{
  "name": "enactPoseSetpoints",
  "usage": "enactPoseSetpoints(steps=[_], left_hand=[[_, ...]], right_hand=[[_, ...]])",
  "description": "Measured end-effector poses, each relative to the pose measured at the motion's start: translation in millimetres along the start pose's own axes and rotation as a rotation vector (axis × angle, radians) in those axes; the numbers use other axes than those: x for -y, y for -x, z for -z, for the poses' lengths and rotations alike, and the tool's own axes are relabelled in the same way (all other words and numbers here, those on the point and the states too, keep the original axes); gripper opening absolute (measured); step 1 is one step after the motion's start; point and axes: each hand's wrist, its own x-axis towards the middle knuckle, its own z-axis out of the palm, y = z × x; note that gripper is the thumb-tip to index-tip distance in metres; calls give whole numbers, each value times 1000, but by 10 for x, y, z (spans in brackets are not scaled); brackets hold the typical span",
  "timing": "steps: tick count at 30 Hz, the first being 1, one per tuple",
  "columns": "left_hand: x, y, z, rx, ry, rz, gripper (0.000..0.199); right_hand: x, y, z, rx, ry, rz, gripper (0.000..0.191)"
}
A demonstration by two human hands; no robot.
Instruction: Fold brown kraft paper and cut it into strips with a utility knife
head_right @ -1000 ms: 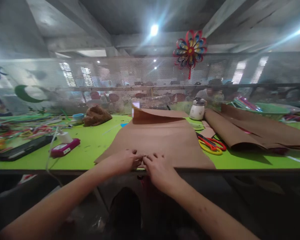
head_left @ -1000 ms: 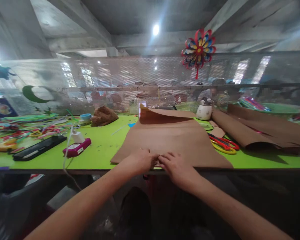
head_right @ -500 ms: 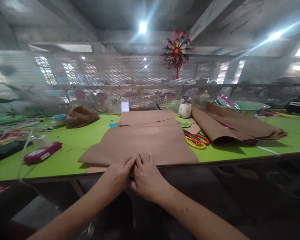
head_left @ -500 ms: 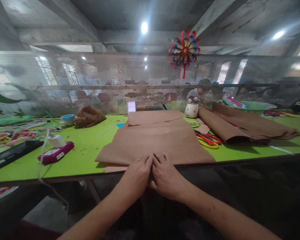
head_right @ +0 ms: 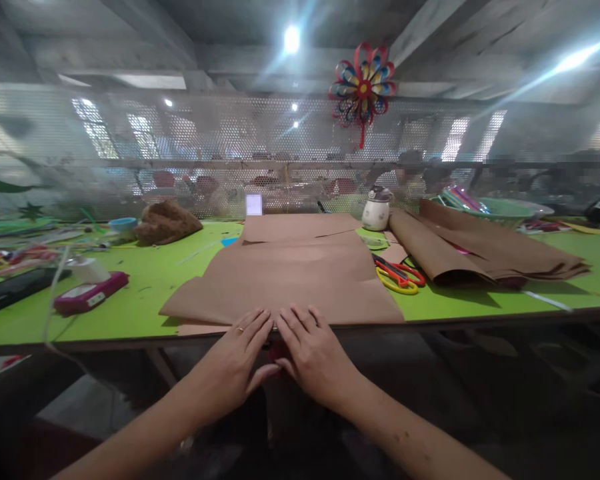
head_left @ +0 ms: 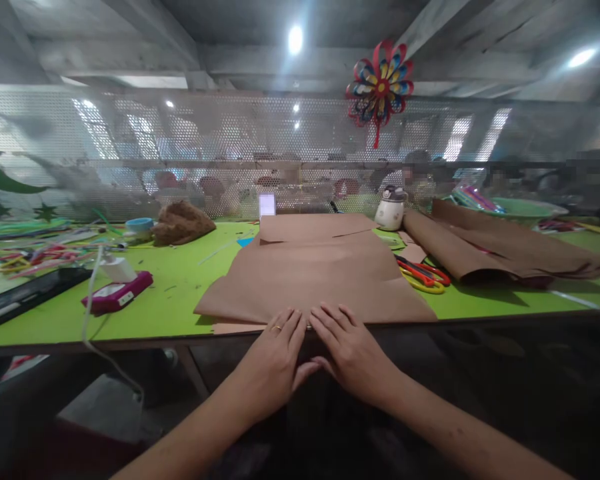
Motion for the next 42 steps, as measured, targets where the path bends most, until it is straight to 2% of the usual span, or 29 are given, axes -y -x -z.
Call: enactPoseSetpoints(steps=[6, 13, 17, 20, 27, 32, 37, 42], left_hand=[[5, -10, 6, 69, -51, 6, 66], [60, -46, 51, 59, 1, 34, 59], [209, 18, 69, 88, 11, 72, 60], [408, 155, 95, 91, 17, 116, 63], [968, 661, 202, 92, -16, 157, 67], [1145, 905, 277, 94, -52, 167, 66], [1182, 828, 384, 149, 45, 290, 55], [1223, 557, 564, 338, 163, 431, 51]], right_hand=[[-291, 391, 183, -10, 104, -53, 55], [-580, 836, 321, -106, 167, -167, 51], [-731, 1071, 363, -164, 167, -239, 51], [-804, 1184, 382, -192, 173, -250, 50], [-825, 1214, 343, -221, 191, -248, 47], [-836, 1228, 297, -240, 213, -233, 46], [-865, 1225, 287, -266, 184, -231, 40], [-969, 1133, 391, -217, 66, -304, 30]])
